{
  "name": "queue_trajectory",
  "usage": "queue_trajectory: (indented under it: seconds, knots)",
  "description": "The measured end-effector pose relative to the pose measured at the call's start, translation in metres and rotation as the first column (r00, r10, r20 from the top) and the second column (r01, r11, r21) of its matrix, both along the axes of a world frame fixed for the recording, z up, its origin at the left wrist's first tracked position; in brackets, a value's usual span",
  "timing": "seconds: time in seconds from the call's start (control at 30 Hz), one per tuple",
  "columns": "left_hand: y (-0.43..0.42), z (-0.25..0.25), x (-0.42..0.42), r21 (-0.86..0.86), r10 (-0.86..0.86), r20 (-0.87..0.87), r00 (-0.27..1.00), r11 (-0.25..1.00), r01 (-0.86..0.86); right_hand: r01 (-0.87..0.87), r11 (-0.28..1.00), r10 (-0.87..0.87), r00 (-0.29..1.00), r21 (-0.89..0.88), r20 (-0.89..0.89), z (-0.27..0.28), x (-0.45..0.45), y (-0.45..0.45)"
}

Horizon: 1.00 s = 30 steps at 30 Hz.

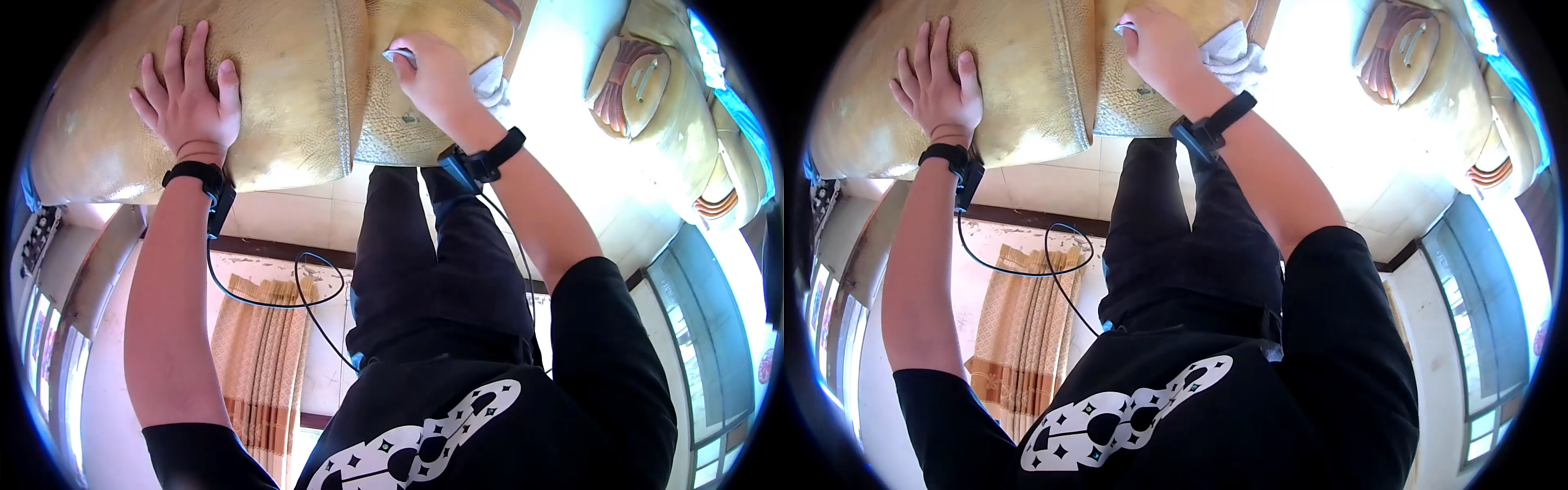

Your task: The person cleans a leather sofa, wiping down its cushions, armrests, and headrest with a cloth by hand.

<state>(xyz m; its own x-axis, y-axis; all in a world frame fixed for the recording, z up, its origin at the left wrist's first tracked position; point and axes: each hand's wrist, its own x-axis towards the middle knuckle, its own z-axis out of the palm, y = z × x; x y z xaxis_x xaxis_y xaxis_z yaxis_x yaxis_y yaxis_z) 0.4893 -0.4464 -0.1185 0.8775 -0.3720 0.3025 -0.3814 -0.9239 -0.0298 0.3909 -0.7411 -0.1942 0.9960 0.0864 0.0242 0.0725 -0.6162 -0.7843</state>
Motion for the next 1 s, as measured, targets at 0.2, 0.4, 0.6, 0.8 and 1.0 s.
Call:
queue_trajectory:
  seconds: [0.2,0.4,0.6,0.8,1.0]
  knots:
    - [-0.004,0.007,-0.002,0.017,0.005,-0.025,1.0,1.0,-0.005,-0.051,0.997,0.049,0.998,0.051,0.039,-0.004,-0.019,0.007]
    - [-0.013,0.023,-0.002,0.132,0.011,-0.017,1.0,0.991,-0.009,-0.094,0.996,0.094,0.995,-0.006,0.027,-0.004,-0.022,0.014]
    - [-0.017,0.023,-0.004,0.117,0.0,-0.03,1.0,0.993,0.004,-0.052,0.999,0.052,0.997,-0.003,0.053,-0.009,-0.027,0.01]
    - [-0.017,0.031,-0.007,0.152,0.025,-0.09,0.996,0.988,-0.011,-0.003,1.0,0.003,1.0,-0.008,0.015,-0.003,-0.005,-0.004]
    - [-0.005,0.019,0.002,-0.038,-0.002,-0.081,0.997,0.999,-0.002,-0.085,0.995,0.087,0.996,0.059,-0.036,0.009,-0.028,0.01]
